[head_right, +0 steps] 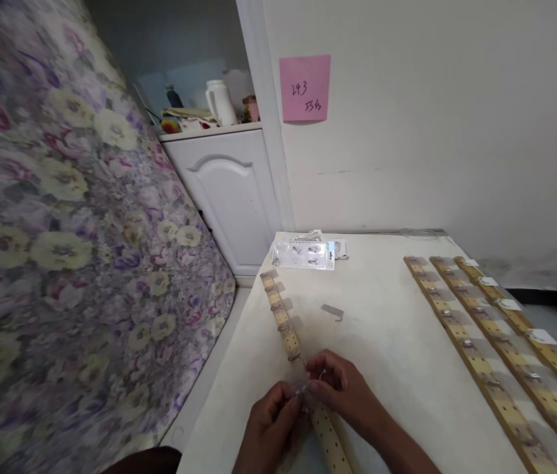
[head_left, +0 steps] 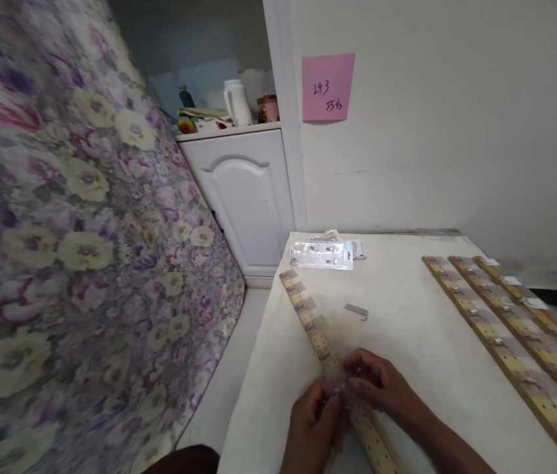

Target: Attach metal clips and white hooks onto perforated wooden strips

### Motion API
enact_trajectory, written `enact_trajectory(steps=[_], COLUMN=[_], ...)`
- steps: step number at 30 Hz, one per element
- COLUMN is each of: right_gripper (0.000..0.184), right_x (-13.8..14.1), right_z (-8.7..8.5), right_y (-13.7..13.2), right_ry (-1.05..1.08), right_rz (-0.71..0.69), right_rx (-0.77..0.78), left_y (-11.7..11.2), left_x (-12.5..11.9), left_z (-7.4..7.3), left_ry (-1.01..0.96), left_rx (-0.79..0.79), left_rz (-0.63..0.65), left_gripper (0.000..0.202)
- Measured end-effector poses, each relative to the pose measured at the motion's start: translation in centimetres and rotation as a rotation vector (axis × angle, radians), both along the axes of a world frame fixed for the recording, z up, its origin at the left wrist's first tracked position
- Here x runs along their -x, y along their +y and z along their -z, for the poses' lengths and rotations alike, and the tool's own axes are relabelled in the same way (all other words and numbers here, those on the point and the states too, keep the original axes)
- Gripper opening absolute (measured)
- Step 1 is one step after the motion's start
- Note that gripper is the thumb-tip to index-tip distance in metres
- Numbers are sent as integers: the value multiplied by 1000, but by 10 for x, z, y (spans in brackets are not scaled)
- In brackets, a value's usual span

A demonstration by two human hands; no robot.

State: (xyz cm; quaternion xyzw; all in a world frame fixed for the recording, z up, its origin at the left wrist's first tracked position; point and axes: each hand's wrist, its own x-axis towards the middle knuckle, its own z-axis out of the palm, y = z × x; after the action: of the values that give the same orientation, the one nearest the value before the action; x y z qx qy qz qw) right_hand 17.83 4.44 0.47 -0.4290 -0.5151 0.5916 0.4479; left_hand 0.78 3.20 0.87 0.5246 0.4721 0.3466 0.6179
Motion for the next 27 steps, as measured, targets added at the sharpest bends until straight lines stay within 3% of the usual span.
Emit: enact_trajectory(steps=[5,12,22,27], right_gripper=[17,9,16,16], right_x=[-5,-14,-10,-10], right_z=[-4,-2,10,16], right_y=[0,-5,3,6], right_ry=[-38,-107,-80,-121], right_rz=[-46,-146,-20,13], right_rx=[-22,83,112,128], left_y=[-3,-2,3,4], left_x=[-1,0,-1,1], left_z=[-2,5,11,6], left_ry=[78,171,142,334], left_rx=[24,-5,-28,-152], left_rz=[141,25,-111,-107], left_gripper=[32,28,21,5])
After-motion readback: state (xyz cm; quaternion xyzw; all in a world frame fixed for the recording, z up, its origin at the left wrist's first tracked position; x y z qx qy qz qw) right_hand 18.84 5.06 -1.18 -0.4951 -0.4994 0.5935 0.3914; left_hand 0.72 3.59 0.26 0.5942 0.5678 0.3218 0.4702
